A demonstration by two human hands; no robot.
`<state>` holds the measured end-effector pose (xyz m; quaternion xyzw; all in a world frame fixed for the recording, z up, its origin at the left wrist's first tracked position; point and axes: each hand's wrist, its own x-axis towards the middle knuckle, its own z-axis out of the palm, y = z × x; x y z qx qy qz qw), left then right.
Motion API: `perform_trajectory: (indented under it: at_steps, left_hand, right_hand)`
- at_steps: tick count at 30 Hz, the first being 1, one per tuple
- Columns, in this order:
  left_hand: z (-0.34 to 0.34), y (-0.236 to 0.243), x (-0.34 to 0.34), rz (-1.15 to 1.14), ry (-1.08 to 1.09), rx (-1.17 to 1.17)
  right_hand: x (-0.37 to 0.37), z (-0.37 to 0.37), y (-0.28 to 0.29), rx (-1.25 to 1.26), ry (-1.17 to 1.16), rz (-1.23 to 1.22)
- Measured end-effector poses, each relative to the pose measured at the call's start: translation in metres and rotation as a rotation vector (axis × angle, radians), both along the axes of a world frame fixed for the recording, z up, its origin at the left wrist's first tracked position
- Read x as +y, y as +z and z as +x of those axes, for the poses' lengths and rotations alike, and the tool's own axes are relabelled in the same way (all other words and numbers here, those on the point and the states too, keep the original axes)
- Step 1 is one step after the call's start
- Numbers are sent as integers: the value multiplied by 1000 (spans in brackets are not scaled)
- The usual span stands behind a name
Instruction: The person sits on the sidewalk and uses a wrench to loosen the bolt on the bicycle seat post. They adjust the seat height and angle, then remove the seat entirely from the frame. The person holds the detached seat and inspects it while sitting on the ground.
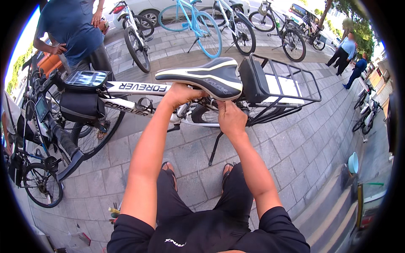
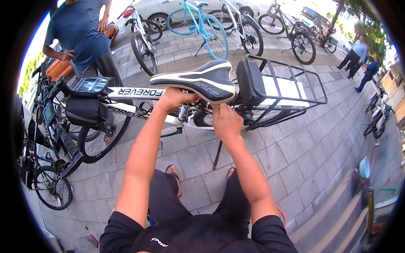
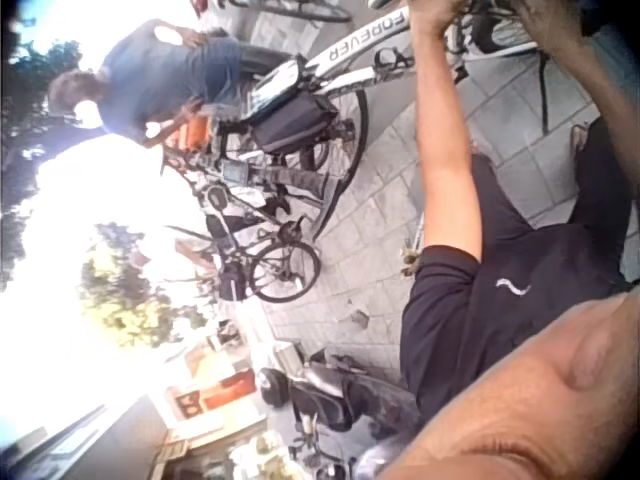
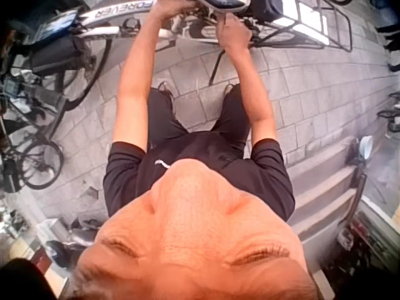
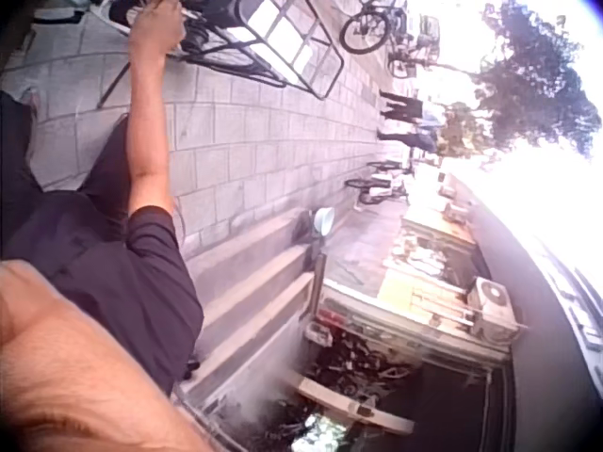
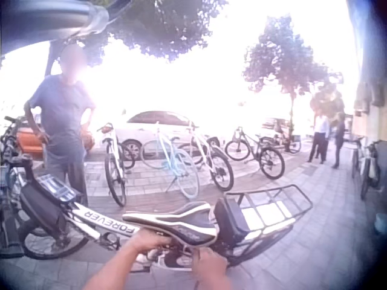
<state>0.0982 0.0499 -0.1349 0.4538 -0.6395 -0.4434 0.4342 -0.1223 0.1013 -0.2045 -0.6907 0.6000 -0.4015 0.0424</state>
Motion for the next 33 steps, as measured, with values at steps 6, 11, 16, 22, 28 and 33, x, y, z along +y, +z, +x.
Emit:
perform_trajectory:
  at_steps: [6, 11, 16, 22, 28, 33]
  left_hand:
    - [-12, 4, -4, 60, 1, -76]
    - [-5, 5, 0, 91, -3, 58]
    - [0, 3, 1, -59, 5, 15]
    - [-8, 4, 2, -7, -9, 33]
    - [-10, 8, 2, 50, 27, 6]
    - [1, -4, -2, 1, 13, -66]
  right_hand:
    - [-21, 109, -80, -1087, 204, 104]
    - [-16, 110, -64, -1219, 320, 333]
    - [-1, 0, 6, -97, 94, 180]
    - [-12, 93, -66, -1138, 344, 295]
    - [-2, 106, -50, -1373, 379, 483]
    - [-3, -4, 5, -99, 82, 206]
